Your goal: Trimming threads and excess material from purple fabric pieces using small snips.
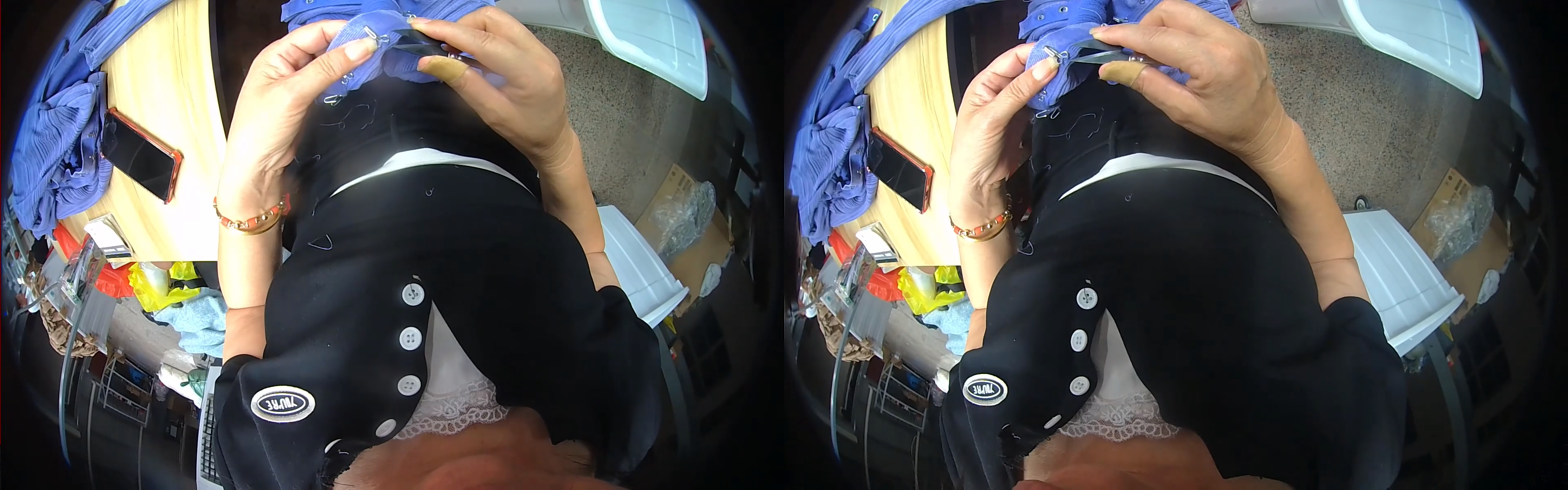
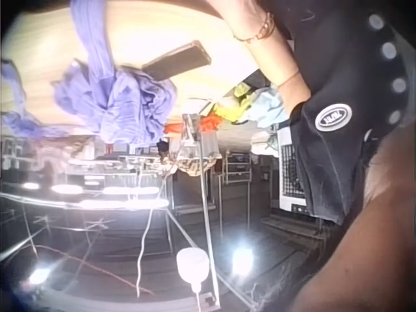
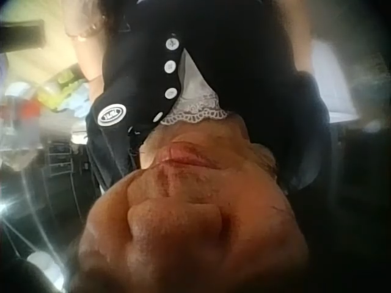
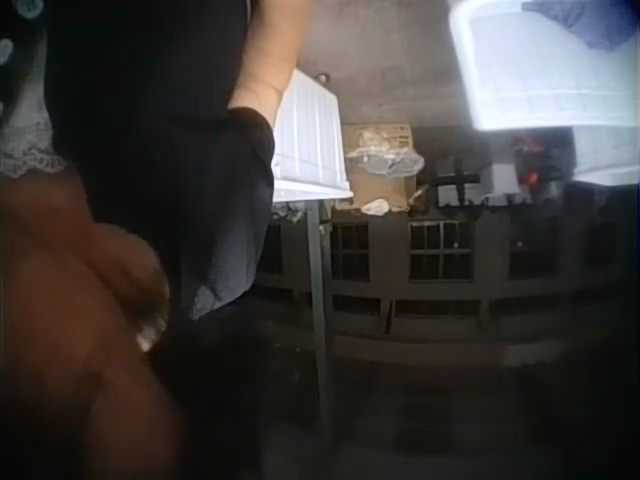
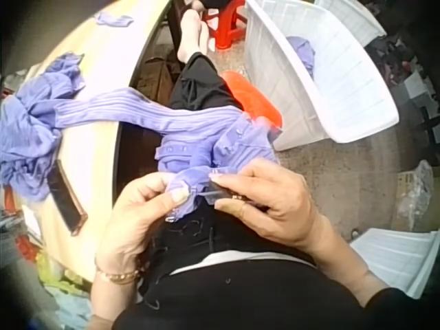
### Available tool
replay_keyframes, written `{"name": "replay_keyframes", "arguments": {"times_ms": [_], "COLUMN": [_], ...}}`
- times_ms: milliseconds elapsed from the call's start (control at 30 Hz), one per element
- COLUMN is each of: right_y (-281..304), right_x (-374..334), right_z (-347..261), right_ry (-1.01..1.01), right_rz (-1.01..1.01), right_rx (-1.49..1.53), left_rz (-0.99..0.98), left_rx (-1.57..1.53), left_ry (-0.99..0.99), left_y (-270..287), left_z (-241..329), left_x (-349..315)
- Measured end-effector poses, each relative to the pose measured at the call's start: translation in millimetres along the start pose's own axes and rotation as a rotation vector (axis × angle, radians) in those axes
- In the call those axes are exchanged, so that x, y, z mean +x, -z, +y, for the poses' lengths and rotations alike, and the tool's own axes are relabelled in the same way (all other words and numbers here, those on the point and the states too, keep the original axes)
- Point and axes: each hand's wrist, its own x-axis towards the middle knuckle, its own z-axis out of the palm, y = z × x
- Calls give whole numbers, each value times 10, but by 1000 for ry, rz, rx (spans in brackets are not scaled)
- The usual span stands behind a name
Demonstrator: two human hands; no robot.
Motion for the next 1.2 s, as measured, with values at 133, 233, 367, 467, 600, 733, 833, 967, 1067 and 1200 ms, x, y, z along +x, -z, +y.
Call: {"name": "replay_keyframes", "arguments": {"times_ms": [133,233,367,467,600,733,833,967,1067,1200], "right_y": [1,7,9,6,5,9,-12,-54,-84,-124], "right_x": [-7,-10,-9,-8,-20,-38,-49,-68,-71,-70], "right_z": [9,19,27,30,37,68,105,133,154,185], "right_ry": [19,16,18,23,30,-13,11,3,16,9], "right_rz": [-3,-15,-16,-10,-18,-33,-8,-26,-23,-26], "right_rx": [-13,1,-4,6,9,-45,-52,-83,-86,-112], "left_rz": [0,6,8,-1,15,36,56,61,63,56], "left_rx": [16,43,79,85,82,93,107,56,36,5], "left_ry": [8,1,-12,-17,-14,-18,-10,48,63,83], "left_y": [-13,-8,-3,-1,6,34,48,67,77,100], "left_z": [10,-2,-11,-14,-29,-78,-117,-160,-178,-190], "left_x": [-5,-4,-2,1,-1,21,44,73,89,104]}}
